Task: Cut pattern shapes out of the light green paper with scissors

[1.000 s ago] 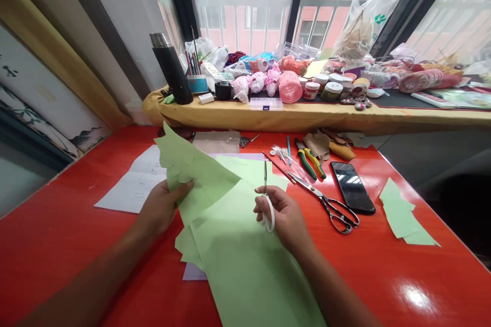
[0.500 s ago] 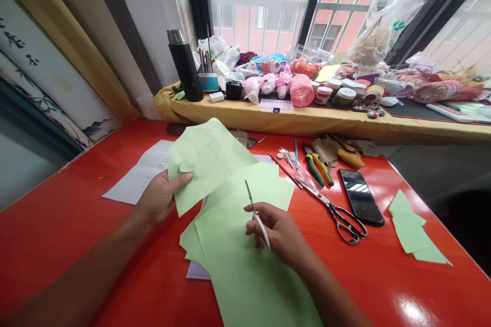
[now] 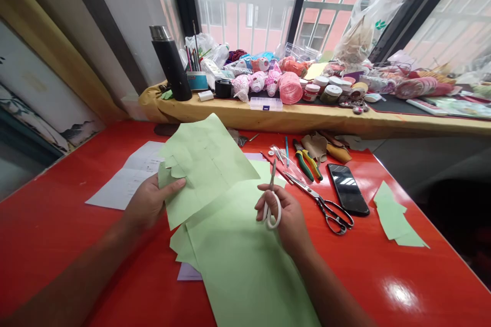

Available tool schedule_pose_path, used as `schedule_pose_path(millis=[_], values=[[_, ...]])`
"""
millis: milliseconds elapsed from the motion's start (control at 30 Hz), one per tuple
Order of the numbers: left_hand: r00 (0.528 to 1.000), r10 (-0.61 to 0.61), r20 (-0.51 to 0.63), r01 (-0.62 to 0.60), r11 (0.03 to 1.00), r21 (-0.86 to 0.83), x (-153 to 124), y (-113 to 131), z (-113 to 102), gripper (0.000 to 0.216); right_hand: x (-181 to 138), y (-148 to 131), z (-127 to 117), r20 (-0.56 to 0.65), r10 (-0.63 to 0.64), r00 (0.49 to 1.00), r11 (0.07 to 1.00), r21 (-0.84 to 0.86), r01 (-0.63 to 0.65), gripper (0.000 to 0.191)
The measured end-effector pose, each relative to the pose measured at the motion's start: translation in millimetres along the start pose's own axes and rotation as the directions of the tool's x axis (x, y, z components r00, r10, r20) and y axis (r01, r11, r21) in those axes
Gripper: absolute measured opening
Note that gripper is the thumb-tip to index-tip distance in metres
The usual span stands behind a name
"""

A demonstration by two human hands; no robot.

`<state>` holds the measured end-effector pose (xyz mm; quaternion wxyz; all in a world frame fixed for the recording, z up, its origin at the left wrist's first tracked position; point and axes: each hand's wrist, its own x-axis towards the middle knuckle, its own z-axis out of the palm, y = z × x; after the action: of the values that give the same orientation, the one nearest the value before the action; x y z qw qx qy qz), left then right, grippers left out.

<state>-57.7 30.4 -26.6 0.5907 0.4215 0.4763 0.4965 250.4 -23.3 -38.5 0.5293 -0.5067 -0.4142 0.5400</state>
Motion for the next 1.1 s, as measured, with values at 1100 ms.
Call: schedule_pose_path(millis=[1100], values=[[0.848,-0.312,0.427,0.316,0.947,0.064,-21.3,-13.3,29.8,0.037,0.2,-13.0,-2.7,-0.079,-0.009,0.997,0.999,-0.042,0.005,0.044]])
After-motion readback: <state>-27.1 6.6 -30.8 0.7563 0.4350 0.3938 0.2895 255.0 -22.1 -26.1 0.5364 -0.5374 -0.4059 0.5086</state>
